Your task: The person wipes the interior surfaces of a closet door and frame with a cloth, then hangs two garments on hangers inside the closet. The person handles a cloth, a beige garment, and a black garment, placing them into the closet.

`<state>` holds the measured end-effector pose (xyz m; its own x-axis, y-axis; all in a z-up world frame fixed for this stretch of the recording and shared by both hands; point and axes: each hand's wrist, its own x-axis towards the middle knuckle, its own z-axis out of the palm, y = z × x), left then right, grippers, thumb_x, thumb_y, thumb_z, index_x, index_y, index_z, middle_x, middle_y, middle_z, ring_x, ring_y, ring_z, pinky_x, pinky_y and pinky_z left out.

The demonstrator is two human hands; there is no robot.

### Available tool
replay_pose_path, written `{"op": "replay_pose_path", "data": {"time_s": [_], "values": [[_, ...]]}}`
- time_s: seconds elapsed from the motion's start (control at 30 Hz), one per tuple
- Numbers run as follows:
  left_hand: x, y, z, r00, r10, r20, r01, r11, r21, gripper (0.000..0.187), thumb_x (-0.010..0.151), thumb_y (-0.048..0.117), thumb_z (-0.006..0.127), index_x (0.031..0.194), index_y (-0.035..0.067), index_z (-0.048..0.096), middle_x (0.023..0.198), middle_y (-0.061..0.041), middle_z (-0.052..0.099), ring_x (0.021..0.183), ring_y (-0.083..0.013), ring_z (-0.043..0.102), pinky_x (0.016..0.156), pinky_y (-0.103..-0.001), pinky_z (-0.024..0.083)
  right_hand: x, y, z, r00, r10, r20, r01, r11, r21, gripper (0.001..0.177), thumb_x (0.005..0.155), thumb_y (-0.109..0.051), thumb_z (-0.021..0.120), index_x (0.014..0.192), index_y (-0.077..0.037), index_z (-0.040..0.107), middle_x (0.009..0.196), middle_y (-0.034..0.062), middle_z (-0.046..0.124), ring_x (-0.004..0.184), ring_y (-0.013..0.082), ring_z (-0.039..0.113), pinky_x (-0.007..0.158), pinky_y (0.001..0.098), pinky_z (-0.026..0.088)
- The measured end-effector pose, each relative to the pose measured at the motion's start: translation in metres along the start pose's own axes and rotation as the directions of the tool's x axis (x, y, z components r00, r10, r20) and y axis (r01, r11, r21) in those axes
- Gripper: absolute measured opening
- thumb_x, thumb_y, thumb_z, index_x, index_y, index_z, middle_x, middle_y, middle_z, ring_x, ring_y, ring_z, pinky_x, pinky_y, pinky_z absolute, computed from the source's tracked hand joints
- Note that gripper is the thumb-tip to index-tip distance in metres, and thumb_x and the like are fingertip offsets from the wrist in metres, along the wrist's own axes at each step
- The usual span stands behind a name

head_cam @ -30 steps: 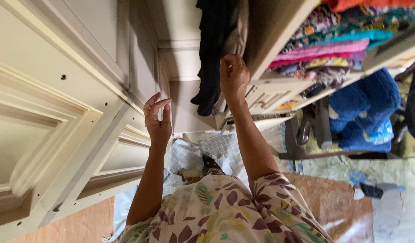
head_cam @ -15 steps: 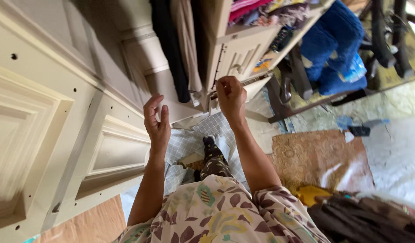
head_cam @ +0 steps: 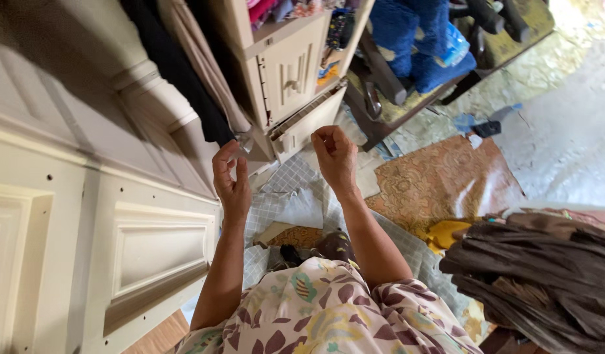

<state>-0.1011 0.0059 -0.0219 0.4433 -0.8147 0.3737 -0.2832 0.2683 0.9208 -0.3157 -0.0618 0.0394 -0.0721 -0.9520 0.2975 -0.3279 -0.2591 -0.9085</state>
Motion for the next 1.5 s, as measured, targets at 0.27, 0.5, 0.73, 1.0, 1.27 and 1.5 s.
{"op": "replay_pose_path", "data": {"time_s": [0.27,0.5,0.73,1.0,1.27,1.5], "values": [[-0.005,0.009,0.044,0.995,0.034,0.098,-0.028,0.998,-0.063,0.031,0.110,0.035,0.058,0.133,0.014,0.059,0.142,-0.003,0.062,0.129,-0.0167,0.059,0.104,-0.038,0.050,-0.015,0.015,-0.045,0.991,0.114,-0.077,-0.116,0.993,-0.022,0.008,0.097,-0.011,0.072,0.099,-0.004,0.070,0.076,-0.0037,0.067,0.063,0.0017,0.054,0.054,0.0204,0.044],[-0.021,0.026,0.094,0.983,0.044,0.180,-0.020,0.991,-0.131,0.032,0.110,0.027,0.060,0.137,0.010,0.059,0.142,-0.005,0.061,0.127,-0.0169,0.059,0.102,-0.036,0.048,-0.027,0.046,-0.099,0.971,0.162,-0.178,-0.174,0.983,-0.056,0.009,0.097,-0.013,0.074,0.099,-0.004,0.071,0.075,-0.0036,0.068,0.065,0.0009,0.058,0.058,0.0191,0.048],[-0.047,0.049,0.156,0.959,0.023,0.281,0.024,0.987,-0.160,0.029,0.109,0.020,0.060,0.136,0.009,0.058,0.142,-0.007,0.060,0.130,-0.0189,0.057,0.105,-0.036,0.047,-0.043,0.081,-0.172,0.943,0.233,-0.238,-0.184,0.960,0.211,0.008,0.098,-0.007,0.073,0.101,-0.002,0.069,0.080,-0.0042,0.066,0.070,0.0010,0.058,0.062,0.0176,0.047],[-0.084,0.073,0.243,0.931,0.056,0.361,0.063,0.949,-0.310,0.025,0.111,0.010,0.057,0.136,0.006,0.058,0.131,-0.005,0.062,0.115,-0.0135,0.058,0.106,-0.031,0.048,-0.049,0.107,-0.265,0.907,0.234,-0.350,-0.174,0.966,0.192,0.008,0.098,-0.009,0.073,0.101,-0.003,0.068,0.084,-0.0051,0.065,0.070,0.0010,0.054,0.061,0.0194,0.044],[-0.128,0.105,0.340,0.863,0.110,0.493,0.130,0.894,-0.428,0.027,0.112,0.011,0.054,0.138,0.004,0.055,0.137,-0.007,0.058,0.122,-0.0156,0.059,0.109,-0.032,0.048,-0.065,0.111,-0.367,0.856,0.186,-0.482,-0.219,0.976,-0.012,0.011,0.099,-0.015,0.073,0.099,-0.005,0.070,0.084,-0.0022,0.068,0.071,0.0051,0.057,0.062,0.0229,0.049],[-0.161,0.122,0.397,0.788,0.109,0.606,0.220,0.869,-0.443,0.028,0.111,0.011,0.055,0.139,0.004,0.054,0.141,-0.008,0.059,0.123,-0.0167,0.060,0.109,-0.032,0.047,-0.083,0.125,-0.421,0.793,0.215,-0.570,-0.214,0.974,0.070,0.011,0.099,-0.014,0.074,0.099,-0.005,0.069,0.085,-0.0034,0.066,0.072,0.0040,0.057,0.064,0.0216,0.048]]}}
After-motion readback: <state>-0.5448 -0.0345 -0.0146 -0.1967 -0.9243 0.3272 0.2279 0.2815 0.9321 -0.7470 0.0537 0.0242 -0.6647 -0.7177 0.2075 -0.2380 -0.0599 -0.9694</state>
